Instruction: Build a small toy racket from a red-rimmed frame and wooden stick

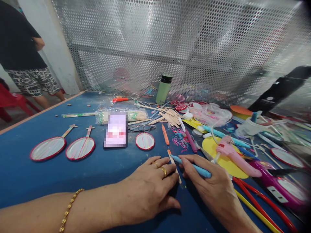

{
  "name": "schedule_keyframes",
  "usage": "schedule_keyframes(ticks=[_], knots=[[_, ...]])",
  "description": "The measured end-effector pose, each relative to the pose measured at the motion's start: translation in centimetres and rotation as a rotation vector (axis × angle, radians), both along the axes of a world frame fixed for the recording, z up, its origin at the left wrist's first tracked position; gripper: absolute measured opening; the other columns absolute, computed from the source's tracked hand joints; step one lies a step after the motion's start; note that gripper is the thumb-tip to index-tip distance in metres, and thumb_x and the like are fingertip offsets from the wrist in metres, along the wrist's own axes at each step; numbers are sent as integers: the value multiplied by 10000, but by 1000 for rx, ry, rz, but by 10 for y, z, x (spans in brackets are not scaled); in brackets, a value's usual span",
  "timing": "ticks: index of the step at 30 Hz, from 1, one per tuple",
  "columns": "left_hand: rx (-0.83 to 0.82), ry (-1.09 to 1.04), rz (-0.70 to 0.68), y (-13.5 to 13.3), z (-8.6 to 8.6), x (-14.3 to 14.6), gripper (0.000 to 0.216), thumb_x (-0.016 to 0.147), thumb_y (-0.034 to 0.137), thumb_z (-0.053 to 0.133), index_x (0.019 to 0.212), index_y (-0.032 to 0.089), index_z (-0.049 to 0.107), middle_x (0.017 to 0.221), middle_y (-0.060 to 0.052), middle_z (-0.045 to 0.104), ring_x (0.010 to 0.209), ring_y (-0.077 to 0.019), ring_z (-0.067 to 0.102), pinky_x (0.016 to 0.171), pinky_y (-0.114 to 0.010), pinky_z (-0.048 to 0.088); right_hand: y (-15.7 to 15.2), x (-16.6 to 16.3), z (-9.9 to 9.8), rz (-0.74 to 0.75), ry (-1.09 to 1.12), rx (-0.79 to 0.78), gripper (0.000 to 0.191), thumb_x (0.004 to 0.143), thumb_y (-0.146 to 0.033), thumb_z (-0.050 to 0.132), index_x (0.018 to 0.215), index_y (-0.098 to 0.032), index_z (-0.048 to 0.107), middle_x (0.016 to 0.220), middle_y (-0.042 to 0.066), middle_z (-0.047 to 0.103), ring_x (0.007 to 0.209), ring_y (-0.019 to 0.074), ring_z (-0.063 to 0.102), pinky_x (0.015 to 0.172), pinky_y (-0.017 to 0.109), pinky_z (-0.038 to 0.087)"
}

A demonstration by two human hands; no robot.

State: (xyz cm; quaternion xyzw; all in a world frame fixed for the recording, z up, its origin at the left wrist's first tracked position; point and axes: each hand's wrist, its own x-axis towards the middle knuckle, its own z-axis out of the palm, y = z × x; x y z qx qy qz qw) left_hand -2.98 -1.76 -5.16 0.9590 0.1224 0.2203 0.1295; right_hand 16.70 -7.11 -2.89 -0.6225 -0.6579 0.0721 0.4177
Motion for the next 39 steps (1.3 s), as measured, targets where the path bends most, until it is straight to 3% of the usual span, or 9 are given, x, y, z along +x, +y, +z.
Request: schedule_keyframes(ticks=[7, 17, 27, 35, 39], knots=[[0, 8, 0, 1, 0, 0, 576, 988, 547, 510, 1353, 102, 527, 1402, -149, 575, 1372, -318, 454, 1161, -476, 322, -1, 2, -2, -48, 8, -27, 212, 922, -388, 609, 895, -239, 757, 754, -19, 744, 594, 120, 675, 552, 188, 512], [7, 17, 3, -1, 0, 1, 576, 979, 539, 534, 1342, 92, 538, 1402, -166, 574, 1373, -331, 453, 1154, -480, 336, 1, -3, 5, 31, -8, -12, 215, 931, -352, 591, 905, -225, 762, 873, 9, 775, 749, 148, 718, 696, 201, 551], [-17, 20, -1, 0, 2, 0, 571, 978, 532, 542, 1355, 104, 524, 1406, -160, 569, 1381, -326, 444, 1159, -489, 329, -2, 1, -1, -42, 9, -17, 217, 918, -383, 608, 892, -230, 759, 762, -5, 751, 591, 138, 681, 553, 212, 520], [-2, 2, 3, 1, -2, 0, 557, 983, 531, 532, 1345, 107, 533, 1407, -170, 570, 1375, -330, 453, 1150, -494, 339, -2, -2, 3, 4, -18, 2, 202, 932, -349, 596, 902, -233, 760, 866, 4, 772, 749, 152, 720, 700, 213, 549], [-11, 15, -4, 1, -1, 0, 570, 980, 539, 532, 1349, 105, 530, 1402, -166, 573, 1378, -331, 448, 1152, -498, 336, -2, 0, 3, -33, -4, -10, 213, 926, -370, 601, 899, -230, 760, 805, 1, 764, 668, 151, 709, 645, 221, 549]])
